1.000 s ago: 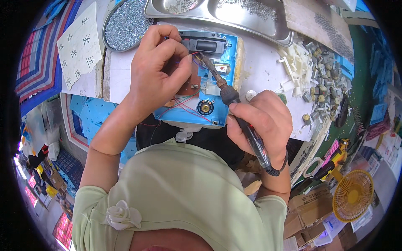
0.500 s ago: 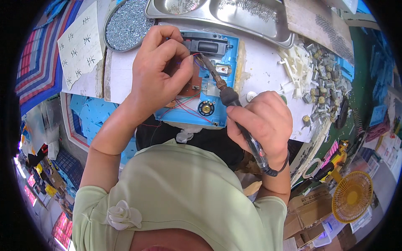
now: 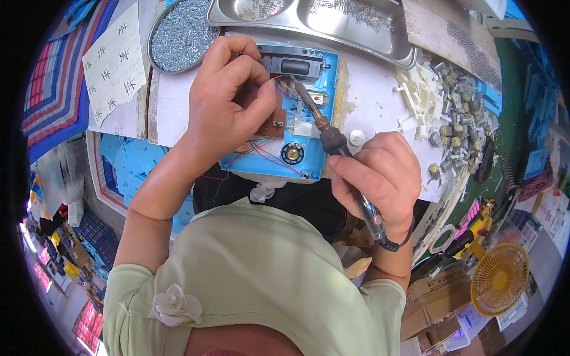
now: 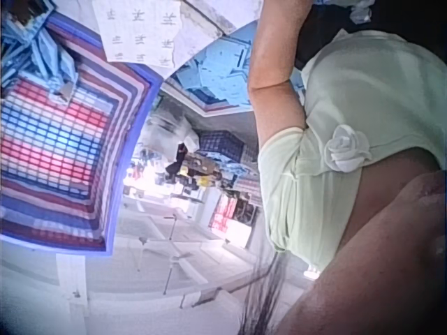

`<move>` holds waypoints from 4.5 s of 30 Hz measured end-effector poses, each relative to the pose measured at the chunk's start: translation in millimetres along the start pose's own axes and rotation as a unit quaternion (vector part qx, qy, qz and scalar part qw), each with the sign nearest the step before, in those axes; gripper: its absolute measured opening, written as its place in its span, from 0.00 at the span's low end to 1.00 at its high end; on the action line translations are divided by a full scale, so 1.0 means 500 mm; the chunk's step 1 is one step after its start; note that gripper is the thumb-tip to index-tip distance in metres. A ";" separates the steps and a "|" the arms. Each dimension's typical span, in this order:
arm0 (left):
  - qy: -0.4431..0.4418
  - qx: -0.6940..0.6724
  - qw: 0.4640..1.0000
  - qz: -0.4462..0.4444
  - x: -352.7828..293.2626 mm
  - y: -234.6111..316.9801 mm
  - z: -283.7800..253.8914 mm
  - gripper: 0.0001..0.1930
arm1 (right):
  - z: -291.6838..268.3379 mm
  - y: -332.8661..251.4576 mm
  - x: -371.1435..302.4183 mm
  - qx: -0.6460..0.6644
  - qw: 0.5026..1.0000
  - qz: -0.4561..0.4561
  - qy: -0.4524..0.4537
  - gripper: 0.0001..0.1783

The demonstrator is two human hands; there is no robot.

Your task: Assembling a blue electronic device, including soldering wires and securing components with a power screwdriver.

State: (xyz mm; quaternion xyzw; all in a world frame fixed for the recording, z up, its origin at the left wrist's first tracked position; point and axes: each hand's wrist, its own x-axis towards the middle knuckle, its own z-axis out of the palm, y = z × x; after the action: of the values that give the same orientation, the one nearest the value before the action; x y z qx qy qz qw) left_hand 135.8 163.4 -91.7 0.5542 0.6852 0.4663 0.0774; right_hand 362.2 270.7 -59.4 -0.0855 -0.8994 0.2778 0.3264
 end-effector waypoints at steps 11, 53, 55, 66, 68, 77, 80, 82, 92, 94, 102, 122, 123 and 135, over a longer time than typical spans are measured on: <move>-0.002 0.020 1.000 0.010 0.001 -0.003 -0.002 0.06 | -0.004 0.004 -0.003 0.013 1.000 0.008 0.002 0.22; -0.007 0.058 0.998 0.014 0.005 -0.003 0.006 0.06 | -0.018 0.017 0.019 0.053 0.998 0.006 -0.016 0.19; -0.005 0.054 0.998 0.015 0.005 -0.003 0.007 0.06 | -0.024 0.013 0.014 0.054 0.998 0.011 -0.007 0.18; -0.002 0.059 0.998 0.018 0.005 -0.004 0.007 0.07 | -0.039 0.015 -0.012 0.064 0.997 0.019 0.028 0.17; 0.001 0.059 0.998 0.020 0.004 -0.004 0.007 0.07 | -0.042 0.016 -0.016 0.063 0.997 0.025 0.033 0.18; 0.002 0.047 0.999 0.006 0.001 0.014 0.002 0.09 | -0.066 0.017 -0.050 0.036 0.996 0.059 0.063 0.18; -0.030 0.045 0.998 0.043 -0.012 0.054 -0.002 0.11 | -0.080 0.023 -0.067 0.033 0.994 0.071 0.081 0.18; -0.116 0.106 0.980 0.123 -0.002 0.078 -0.007 0.12 | -0.082 0.024 -0.072 0.034 0.993 0.072 0.083 0.18; -0.195 0.127 0.962 0.146 0.018 0.055 0.019 0.07 | -0.080 0.019 -0.072 0.028 0.993 0.069 0.089 0.17; -0.190 0.123 0.962 0.154 0.016 0.051 0.018 0.09 | -0.074 0.021 -0.076 0.032 0.992 0.073 0.095 0.18; -0.138 0.050 0.981 0.128 -0.011 0.041 -0.015 0.12 | 0.068 -0.011 0.008 0.168 0.965 0.186 0.082 0.31; -0.223 -0.116 0.968 -0.015 -0.004 0.031 -0.005 0.05 | 0.075 0.008 -0.013 0.038 0.989 0.094 0.108 0.30; -0.228 -0.106 0.968 0.012 -0.006 0.026 -0.006 0.05 | 0.044 0.000 -0.017 0.039 0.987 0.104 0.116 0.28; -0.280 -0.013 0.950 0.137 -0.010 0.024 -0.025 0.12 | -0.074 0.003 -0.087 0.275 0.942 0.187 0.039 0.15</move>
State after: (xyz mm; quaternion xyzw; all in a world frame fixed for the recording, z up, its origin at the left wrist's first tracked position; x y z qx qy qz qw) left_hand 138.0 151.9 -78.3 0.7501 0.5472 0.3073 0.2087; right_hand 419.0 273.9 -60.3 -0.1697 -0.7424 0.5667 0.3145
